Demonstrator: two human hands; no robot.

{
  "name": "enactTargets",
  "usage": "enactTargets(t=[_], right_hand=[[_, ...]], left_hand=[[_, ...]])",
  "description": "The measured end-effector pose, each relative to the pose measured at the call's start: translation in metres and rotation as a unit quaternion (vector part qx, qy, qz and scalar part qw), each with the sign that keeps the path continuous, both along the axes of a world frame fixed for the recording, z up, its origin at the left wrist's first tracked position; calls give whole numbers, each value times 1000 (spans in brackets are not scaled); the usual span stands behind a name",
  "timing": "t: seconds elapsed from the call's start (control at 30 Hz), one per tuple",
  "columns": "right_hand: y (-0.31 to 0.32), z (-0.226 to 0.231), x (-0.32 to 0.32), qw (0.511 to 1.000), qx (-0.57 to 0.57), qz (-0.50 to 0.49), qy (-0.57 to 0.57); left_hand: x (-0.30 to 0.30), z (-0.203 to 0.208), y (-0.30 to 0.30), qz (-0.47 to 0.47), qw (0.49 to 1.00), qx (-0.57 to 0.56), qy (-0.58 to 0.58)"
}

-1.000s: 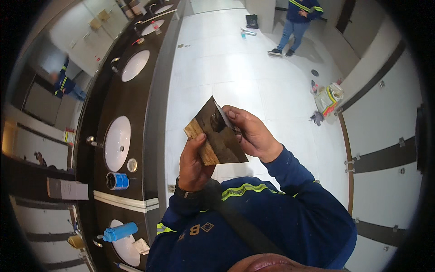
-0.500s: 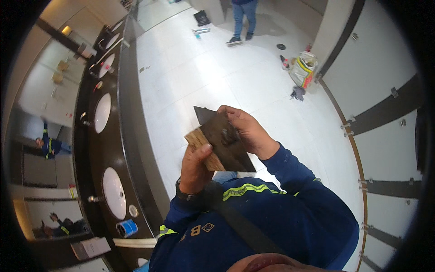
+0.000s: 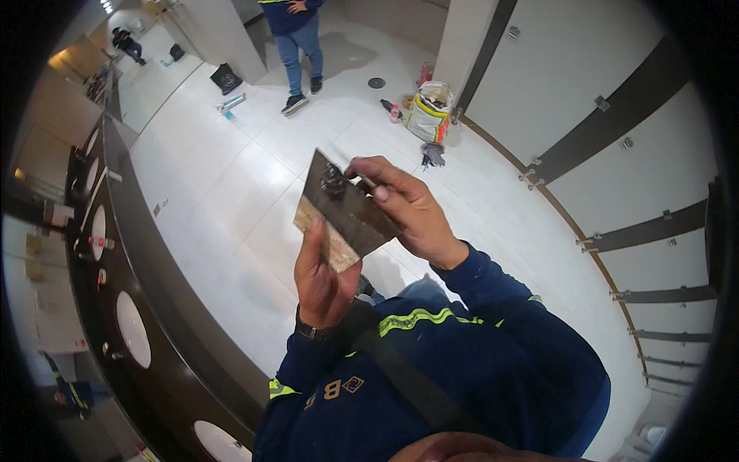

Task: The person scoops dark adhesive from a can with a putty knife and spreads it onto a small rectangular tile. They then squeeze a white sealant from a tube onto the same tile and continue spreading the materials with the putty knife.

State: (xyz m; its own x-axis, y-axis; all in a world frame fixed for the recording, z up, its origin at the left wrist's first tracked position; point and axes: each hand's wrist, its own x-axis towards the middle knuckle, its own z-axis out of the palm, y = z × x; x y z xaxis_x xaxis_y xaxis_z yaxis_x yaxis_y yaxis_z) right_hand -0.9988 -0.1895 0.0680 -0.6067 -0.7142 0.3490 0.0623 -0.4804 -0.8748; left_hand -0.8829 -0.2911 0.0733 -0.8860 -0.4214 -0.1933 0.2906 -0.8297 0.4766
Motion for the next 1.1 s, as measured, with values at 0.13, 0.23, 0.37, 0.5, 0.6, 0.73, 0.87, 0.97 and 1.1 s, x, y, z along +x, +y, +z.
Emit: enactTargets(t=[0.13,0.23,0.37,0.5,0.6,0.73,0.87,0.97,1.1], right_hand=[[-13,8,-40,991,18,-94,89],[-1,7,-81,986,30,-120,109],[22,-19,-145,971,81,-175,138],[51,-54,-230,955,163,-220,111],[75,-85,-313,970,82,-218,-74],[100,-69,-400,973,36,-175,-146],[104,-58,-469,975,-9,-134,-178],[89,-61,-505,974,-3,-130,-187],[56,-65,-554,968,-46,-86,-229]], left_hand=[[-55,-4,-25,-122,986,68,88],[-98,-3,-27,-167,980,68,88],[-164,-10,-20,-180,982,49,31],[-239,-29,-9,-211,972,11,104],[-315,-35,0,-200,967,-8,159],[-400,-37,13,-177,965,52,186],[-480,-22,45,-143,979,20,145],[-525,-21,52,-134,984,-16,119],[-576,-55,28,-95,992,12,85]])
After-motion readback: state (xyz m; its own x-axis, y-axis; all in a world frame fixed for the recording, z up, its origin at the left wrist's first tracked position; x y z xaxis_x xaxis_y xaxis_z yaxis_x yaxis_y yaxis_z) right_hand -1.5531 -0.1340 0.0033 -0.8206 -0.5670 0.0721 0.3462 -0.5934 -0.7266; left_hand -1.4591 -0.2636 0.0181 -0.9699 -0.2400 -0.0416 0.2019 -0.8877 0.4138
